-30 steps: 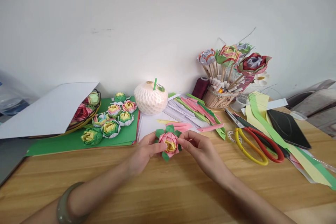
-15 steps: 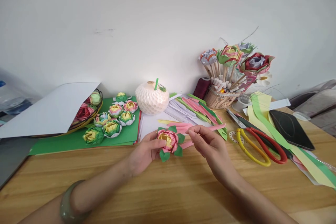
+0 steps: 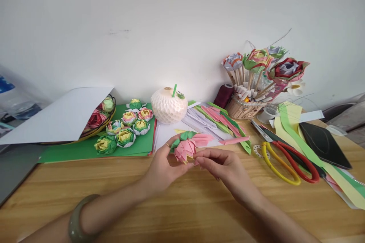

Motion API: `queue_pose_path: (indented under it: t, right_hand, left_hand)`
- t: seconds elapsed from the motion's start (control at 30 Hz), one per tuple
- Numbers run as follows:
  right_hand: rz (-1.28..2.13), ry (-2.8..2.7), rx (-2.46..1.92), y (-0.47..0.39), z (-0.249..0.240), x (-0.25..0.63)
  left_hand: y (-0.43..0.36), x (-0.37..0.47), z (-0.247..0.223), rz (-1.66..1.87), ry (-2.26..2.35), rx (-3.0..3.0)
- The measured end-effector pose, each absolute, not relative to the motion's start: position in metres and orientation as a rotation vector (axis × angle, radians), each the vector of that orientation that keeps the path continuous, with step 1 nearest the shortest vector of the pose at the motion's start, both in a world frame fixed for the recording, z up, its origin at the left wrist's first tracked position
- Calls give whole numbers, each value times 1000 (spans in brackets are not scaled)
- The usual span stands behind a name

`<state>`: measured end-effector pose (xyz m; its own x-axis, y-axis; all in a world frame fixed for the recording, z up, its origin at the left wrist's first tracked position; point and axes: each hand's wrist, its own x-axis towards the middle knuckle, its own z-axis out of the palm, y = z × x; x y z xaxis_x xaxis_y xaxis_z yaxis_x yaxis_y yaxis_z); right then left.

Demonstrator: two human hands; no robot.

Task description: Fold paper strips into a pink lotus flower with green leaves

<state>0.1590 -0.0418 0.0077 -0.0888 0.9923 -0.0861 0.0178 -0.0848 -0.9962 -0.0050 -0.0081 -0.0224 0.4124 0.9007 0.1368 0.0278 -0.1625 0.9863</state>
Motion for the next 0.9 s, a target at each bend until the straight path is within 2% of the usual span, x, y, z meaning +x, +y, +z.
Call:
queue_pose_path:
  t: [0.3,0.47,0.9]
  right_hand:
    - [1553,-1109,-1179,-39,1,161]
    - [1730,-933,-1029,-39,1,161]
    - [1849,-844,-817,-41,0,160]
  left_hand:
    - [-6,-10,-31,1291,811,2301]
    - [-7,-11,-30,1306,878,2413]
    - [-7,-10,-27,1393,799,2565]
